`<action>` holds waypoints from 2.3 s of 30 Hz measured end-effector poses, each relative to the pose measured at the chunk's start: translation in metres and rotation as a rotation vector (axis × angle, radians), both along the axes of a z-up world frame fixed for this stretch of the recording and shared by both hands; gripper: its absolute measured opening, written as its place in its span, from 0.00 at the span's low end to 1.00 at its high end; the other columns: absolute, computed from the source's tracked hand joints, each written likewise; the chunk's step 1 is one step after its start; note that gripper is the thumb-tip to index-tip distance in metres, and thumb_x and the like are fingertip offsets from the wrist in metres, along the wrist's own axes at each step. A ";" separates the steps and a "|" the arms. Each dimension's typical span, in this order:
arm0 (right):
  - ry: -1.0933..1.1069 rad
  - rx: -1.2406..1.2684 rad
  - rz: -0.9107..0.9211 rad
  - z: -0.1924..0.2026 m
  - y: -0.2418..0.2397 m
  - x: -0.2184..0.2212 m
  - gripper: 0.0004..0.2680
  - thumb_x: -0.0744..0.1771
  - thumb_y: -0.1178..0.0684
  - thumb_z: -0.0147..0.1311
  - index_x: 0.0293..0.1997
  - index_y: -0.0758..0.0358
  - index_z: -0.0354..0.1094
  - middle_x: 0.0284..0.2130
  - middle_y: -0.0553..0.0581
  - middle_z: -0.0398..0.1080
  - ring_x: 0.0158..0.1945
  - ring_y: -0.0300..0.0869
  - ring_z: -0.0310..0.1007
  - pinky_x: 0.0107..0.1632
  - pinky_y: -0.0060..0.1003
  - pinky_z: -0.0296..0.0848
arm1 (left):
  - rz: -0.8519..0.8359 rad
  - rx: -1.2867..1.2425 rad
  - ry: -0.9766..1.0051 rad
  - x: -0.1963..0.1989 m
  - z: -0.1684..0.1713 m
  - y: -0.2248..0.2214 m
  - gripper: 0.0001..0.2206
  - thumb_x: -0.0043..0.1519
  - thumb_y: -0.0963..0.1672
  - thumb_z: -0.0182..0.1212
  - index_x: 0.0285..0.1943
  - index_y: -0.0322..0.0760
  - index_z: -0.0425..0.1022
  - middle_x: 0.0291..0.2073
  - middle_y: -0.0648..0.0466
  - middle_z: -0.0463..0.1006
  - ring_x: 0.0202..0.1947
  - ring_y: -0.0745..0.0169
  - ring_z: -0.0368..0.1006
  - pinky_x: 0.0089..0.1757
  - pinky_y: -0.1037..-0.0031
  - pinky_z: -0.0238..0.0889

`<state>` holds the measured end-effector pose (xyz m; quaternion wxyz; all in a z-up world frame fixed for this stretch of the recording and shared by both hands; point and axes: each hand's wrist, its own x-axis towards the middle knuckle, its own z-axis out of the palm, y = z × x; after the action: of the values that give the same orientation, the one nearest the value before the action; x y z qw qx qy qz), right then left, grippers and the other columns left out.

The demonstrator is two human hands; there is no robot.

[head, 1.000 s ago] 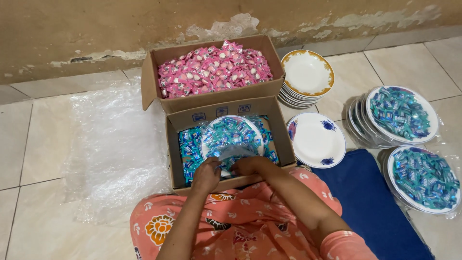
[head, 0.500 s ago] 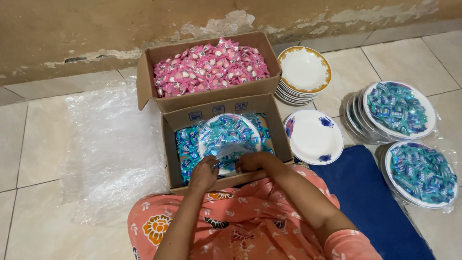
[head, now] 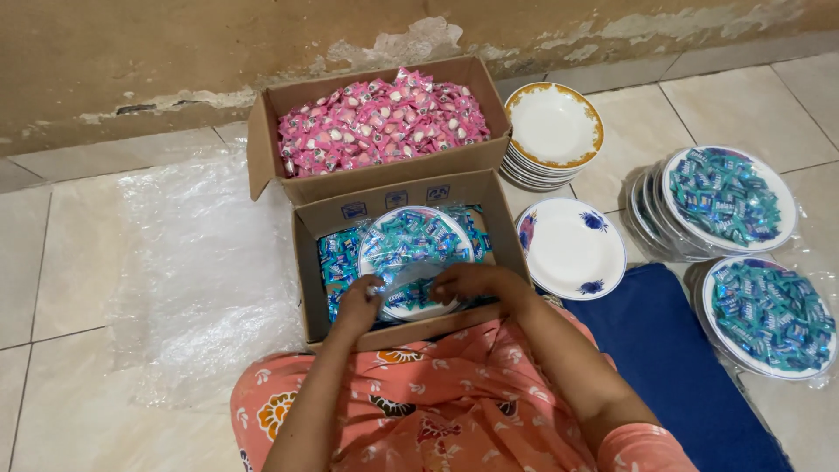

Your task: The person places small plates into a cardboard box and fills them with pink and blue wrapped candies.

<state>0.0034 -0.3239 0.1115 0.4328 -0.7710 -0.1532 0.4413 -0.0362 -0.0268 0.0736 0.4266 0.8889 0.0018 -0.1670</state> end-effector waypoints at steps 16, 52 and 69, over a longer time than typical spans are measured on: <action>-0.125 -0.664 0.315 -0.170 -0.075 0.043 0.21 0.61 0.42 0.67 0.57 0.59 0.76 0.53 0.65 0.75 0.55 0.60 0.75 0.58 0.50 0.76 | -0.635 0.678 0.468 0.027 -0.001 0.020 0.22 0.59 0.45 0.54 0.61 0.28 0.76 0.62 0.38 0.75 0.66 0.40 0.68 0.64 0.54 0.62; -0.462 -0.612 -0.115 0.048 -0.049 -0.002 0.11 0.65 0.53 0.58 0.50 0.62 0.77 0.46 0.70 0.78 0.57 0.63 0.75 0.60 0.55 0.73 | -0.073 0.525 0.209 0.014 0.038 0.035 0.17 0.61 0.43 0.61 0.59 0.56 0.82 0.54 0.42 0.82 0.58 0.40 0.76 0.55 0.55 0.72; -0.500 -0.202 -0.211 -0.001 0.010 -0.018 0.09 0.67 0.56 0.56 0.50 0.55 0.78 0.44 0.60 0.80 0.52 0.59 0.78 0.55 0.53 0.74 | -0.185 0.231 0.100 0.000 0.008 -0.053 0.16 0.60 0.47 0.62 0.56 0.45 0.82 0.46 0.41 0.84 0.54 0.37 0.78 0.51 0.53 0.73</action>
<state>-0.0150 -0.3140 0.1105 0.3463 -0.9067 -0.1294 0.2030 -0.0365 -0.0802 0.0819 0.3035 0.9191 -0.0395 -0.2482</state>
